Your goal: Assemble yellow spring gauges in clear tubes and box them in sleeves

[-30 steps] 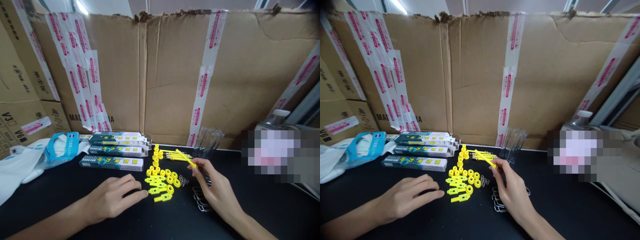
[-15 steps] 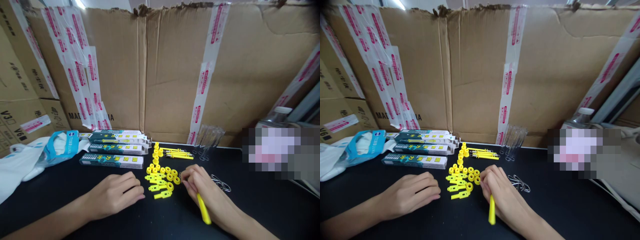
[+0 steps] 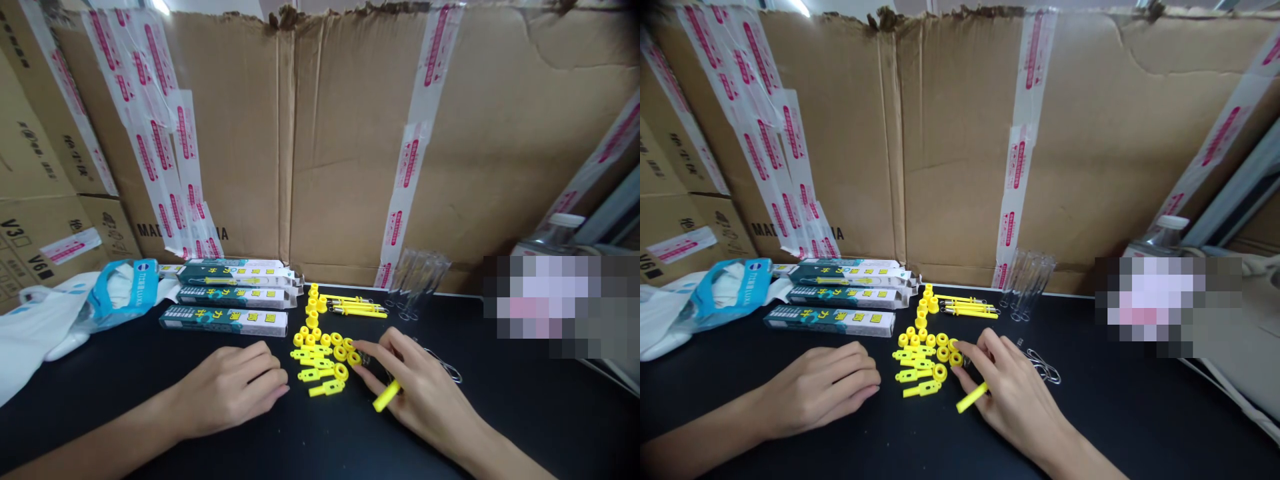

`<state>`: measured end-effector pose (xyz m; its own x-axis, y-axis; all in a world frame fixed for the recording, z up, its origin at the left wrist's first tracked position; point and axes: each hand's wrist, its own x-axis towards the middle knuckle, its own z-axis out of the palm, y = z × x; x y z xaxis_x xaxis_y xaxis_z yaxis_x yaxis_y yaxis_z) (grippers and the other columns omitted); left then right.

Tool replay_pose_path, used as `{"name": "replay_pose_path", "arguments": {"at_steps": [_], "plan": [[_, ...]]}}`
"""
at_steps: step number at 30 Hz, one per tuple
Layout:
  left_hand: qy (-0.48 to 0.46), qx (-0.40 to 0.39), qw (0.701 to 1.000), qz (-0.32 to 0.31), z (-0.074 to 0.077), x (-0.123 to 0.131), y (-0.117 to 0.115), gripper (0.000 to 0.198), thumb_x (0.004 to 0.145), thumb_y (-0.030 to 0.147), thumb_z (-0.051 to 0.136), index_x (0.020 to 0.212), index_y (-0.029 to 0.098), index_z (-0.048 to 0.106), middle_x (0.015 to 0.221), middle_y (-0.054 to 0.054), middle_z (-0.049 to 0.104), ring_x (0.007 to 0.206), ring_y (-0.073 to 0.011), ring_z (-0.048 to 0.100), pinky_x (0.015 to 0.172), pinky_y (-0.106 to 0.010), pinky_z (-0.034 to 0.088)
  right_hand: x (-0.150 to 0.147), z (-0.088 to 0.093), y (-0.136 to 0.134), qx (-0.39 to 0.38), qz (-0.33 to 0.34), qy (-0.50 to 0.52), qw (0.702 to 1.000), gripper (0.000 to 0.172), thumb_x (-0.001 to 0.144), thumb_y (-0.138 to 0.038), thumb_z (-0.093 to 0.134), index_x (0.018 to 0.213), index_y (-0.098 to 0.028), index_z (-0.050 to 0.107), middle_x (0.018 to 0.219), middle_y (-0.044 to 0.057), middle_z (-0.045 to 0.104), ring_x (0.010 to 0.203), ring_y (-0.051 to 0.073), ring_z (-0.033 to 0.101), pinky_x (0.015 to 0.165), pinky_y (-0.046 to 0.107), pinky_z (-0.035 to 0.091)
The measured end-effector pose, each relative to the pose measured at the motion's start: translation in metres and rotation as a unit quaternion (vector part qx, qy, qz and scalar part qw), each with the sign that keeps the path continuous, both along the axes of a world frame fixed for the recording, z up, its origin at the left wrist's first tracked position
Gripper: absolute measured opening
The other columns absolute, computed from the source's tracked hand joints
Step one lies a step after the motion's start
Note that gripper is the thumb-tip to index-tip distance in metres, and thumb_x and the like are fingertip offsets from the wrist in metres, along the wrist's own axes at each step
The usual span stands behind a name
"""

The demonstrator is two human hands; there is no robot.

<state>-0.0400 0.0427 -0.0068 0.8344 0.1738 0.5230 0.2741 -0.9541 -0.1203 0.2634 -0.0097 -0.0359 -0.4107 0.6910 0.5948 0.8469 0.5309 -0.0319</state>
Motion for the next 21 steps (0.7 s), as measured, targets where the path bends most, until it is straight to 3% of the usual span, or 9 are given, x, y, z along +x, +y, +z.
{"name": "replay_pose_path", "arguments": {"at_steps": [4,10,14,18,21], "plan": [[-0.033,-0.091,0.995,0.020,-0.001,0.002,-0.003,0.012,0.099,0.015,0.053,0.096,0.016,0.064,0.085,-0.003,0.070,0.076,-0.0173,0.064,0.063,-0.027,0.051,0.000,0.000,0.001,-0.004,0.004,-0.008,1.000,0.019,0.097,-0.025,0.057,0.107,-0.018,0.071,0.084,0.008,0.059,0.064,0.021,0.058,0.058,0.036,0.052],[-0.120,-0.243,0.961,0.044,-0.006,0.019,-0.016,0.012,0.097,0.015,0.056,0.092,0.018,0.066,0.080,-0.001,0.066,0.072,-0.0140,0.060,0.063,-0.024,0.049,0.000,0.001,0.002,0.001,0.020,0.014,1.000,0.012,0.094,-0.024,0.061,0.099,-0.018,0.070,0.082,0.006,0.058,0.067,0.021,0.059,0.059,0.035,0.052],[-0.181,-0.334,0.922,0.075,-0.011,0.036,-0.025,0.013,0.096,0.020,0.058,0.104,0.021,0.068,0.082,0.000,0.065,0.068,-0.0120,0.060,0.054,-0.019,0.048,-0.008,0.004,-0.006,0.021,0.029,0.049,0.998,0.011,0.094,-0.022,0.061,0.103,-0.018,0.065,0.081,0.005,0.056,0.068,0.020,0.060,0.058,0.034,0.053],[-0.150,-0.427,0.890,0.057,-0.011,0.049,-0.033,0.053,0.091,0.037,0.070,0.139,0.026,0.053,0.105,-0.003,0.071,0.067,-0.0120,0.059,0.050,-0.018,0.048,-0.027,0.015,-0.026,0.038,0.093,0.072,0.992,0.021,0.096,-0.019,0.059,0.117,-0.018,0.058,0.081,0.006,0.060,0.069,0.021,0.062,0.058,0.033,0.056],[-0.141,-0.517,0.844,0.013,-0.009,0.055,-0.039,0.039,0.090,0.036,0.070,0.128,0.028,0.066,0.101,-0.002,0.074,0.067,-0.0128,0.061,0.055,-0.019,0.048,-0.040,0.021,-0.039,0.022,0.116,0.044,0.992,0.024,0.098,-0.018,0.055,0.123,-0.018,0.055,0.080,0.008,0.064,0.070,0.023,0.065,0.062,0.037,0.059]]}}
